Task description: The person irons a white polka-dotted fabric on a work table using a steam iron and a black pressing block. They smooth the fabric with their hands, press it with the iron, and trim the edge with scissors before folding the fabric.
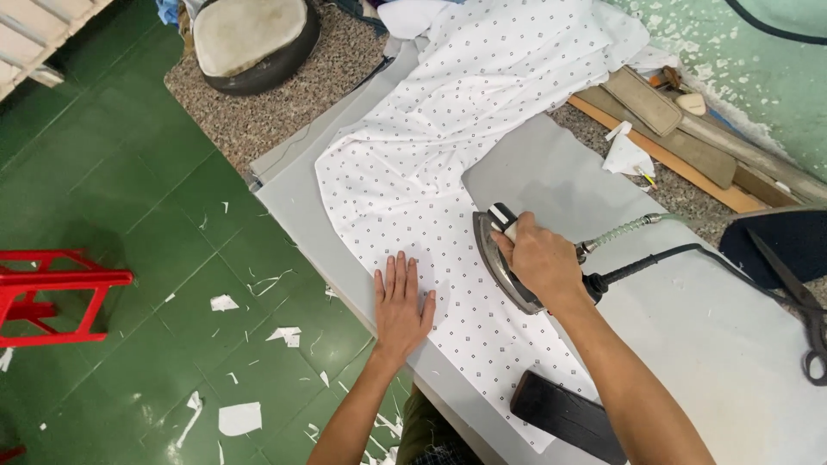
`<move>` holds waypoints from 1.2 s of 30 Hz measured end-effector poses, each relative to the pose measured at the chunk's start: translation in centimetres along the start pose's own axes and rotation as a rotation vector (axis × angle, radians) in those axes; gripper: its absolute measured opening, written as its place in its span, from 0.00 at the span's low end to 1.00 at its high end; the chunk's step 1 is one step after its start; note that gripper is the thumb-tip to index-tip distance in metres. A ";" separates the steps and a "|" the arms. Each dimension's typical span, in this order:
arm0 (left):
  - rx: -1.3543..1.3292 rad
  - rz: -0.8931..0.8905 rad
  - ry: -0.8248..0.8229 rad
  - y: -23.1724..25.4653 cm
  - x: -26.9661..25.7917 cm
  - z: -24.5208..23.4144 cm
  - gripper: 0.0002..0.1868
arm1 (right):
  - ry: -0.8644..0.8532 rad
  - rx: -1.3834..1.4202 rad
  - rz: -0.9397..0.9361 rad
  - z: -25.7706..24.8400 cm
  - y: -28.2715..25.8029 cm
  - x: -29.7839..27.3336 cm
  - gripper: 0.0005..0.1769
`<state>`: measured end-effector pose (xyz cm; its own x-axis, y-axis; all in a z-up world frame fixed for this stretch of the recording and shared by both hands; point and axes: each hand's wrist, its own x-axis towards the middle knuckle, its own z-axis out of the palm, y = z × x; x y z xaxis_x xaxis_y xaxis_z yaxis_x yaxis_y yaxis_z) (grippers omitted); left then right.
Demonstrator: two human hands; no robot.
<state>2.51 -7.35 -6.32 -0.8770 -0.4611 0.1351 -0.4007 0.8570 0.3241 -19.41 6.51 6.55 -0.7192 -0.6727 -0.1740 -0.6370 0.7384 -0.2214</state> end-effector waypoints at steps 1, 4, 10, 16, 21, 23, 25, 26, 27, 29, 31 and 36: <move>0.001 0.010 -0.002 -0.1 0.7 -0.3 0.35 | 0.004 0.003 0.009 0.2 0.1 0.2 0.26; -0.028 0.040 0.058 -0.2 2.2 -1.1 0.34 | -0.001 0.011 0.019 0.4 0.2 0.1 0.24; -0.068 0.232 0.187 0.2 5.2 -1.7 0.28 | -0.048 0.059 0.027 -0.6 0.5 0.1 0.24; -0.130 0.471 0.176 -0.4 10.1 0.4 0.18 | -0.200 0.153 0.108 -0.3 0.9 -0.1 0.21; -0.004 0.604 -0.130 -0.3 14.6 1.5 0.28 | -0.378 0.158 0.181 -0.5 1.6 -2.0 0.19; 0.009 0.595 -0.245 -0.6 15.3 1.4 0.30 | -0.398 0.174 0.204 -0.8 1.6 -2.7 0.20; 0.028 0.582 -0.358 -0.7 15.8 1.3 0.33 | -0.417 0.190 0.221 -1.1 1.6 -3.2 0.22; 0.042 0.573 -0.385 -0.7 15.9 1.3 0.34 | -0.388 0.148 0.196 -1.2 1.6 -3.3 0.20; 0.056 0.562 -0.413 -0.8 15.9 1.3 0.35 | -0.361 0.107 0.169 -1.2 1.6 -3.4 0.19; 0.065 0.567 -0.416 -0.8 16.0 1.3 0.35 | -0.350 0.108 0.175 -1.3 1.5 -3.5 0.18; 0.074 0.566 -0.413 -0.8 16.1 1.3 0.35 | -0.339 0.103 0.174 -1.1 1.5 -3.6 0.17; 0.071 0.548 -0.440 -0.9 16.2 1.5 0.36 | -0.294 0.127 0.145 -1.0 1.6 -3.7 0.22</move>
<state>-11.69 -15.24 -5.88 -0.9773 0.1637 -0.1341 0.1258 0.9590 0.2541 -18.01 10.25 7.76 -0.6772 -0.5598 -0.4776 -0.4807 0.8280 -0.2887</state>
